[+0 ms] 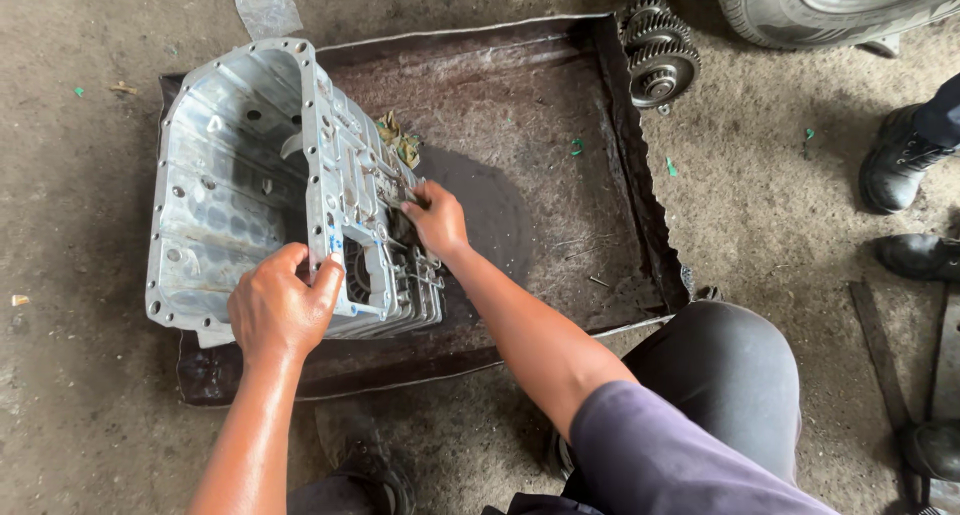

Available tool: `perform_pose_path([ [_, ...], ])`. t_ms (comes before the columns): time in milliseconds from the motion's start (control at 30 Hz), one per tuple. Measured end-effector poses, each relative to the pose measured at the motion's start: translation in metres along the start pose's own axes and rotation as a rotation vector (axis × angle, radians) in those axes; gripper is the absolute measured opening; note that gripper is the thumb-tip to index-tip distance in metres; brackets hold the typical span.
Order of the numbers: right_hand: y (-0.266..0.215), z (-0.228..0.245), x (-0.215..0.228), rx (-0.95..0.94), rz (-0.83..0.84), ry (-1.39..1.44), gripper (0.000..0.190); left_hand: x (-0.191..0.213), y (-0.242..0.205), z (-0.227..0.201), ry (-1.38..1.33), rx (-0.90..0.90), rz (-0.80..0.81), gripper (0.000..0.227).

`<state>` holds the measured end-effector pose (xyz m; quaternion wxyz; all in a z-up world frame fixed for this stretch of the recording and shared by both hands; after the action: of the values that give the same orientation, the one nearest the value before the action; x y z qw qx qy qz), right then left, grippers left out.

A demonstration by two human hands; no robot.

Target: The person cleans a metal transmission case by hand using a cloth to wipe various parts of the internal and external surfaces while it sits in a tray of fluid.

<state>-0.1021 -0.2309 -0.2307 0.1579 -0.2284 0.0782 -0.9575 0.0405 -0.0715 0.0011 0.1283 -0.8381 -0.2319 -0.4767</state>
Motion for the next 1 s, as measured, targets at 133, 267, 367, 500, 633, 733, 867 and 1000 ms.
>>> perform_pose_path([
  [133, -0.004, 0.021, -0.006, 0.227, -0.140, -0.217, 0.027, 0.000, 0.000, 0.001, 0.006, 0.002, 0.007, 0.035],
  [267, -0.004, -0.008, -0.023, 0.105, 0.160, -0.245, 0.031, 0.002, 0.000, 0.000, -0.013, 0.010, 0.011, 0.035],
  [367, 0.009, -0.005, -0.025, 0.249, 0.212, -0.263, 0.028, 0.000, 0.000, 0.000, -0.012, 0.049, 0.031, 0.037],
  [500, 0.017, -0.003, -0.028, 0.095, -0.047, -0.302, 0.021, 0.001, 0.000, -0.010, 0.003, -0.025, -0.015, 0.037],
  [633, 0.008, -0.007, -0.024, 0.169, 0.022, -0.249, 0.025, -0.001, -0.002, -0.013, 0.006, -0.025, -0.011, 0.037],
  [733, 0.018, -0.003, -0.026, 0.323, 0.245, -0.320, 0.027, 0.000, -0.001, -0.011, 0.007, -0.008, 0.001, 0.037],
  [867, 0.029, 0.003, -0.030, 0.293, 0.214, -0.465, 0.021, -0.004, 0.000, -0.018, 0.036, -0.029, -0.011, 0.037],
  [1000, 0.024, -0.009, -0.029, 0.041, 0.322, 0.093, 0.016, -0.003, 0.001, -0.020, 0.009, -0.049, -0.035, 0.036],
])
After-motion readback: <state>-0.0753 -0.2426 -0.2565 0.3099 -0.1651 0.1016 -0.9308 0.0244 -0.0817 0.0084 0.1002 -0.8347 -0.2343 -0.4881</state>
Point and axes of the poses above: each hand's wrist, its own y-axis towards the middle knuckle, its own x-axis out of the back of the hand, z = x × y, the point moved 8 cm from there along y, towards the middle knuckle, and after that the axes turned 11 degrees about -y, right-handed, at the moved point
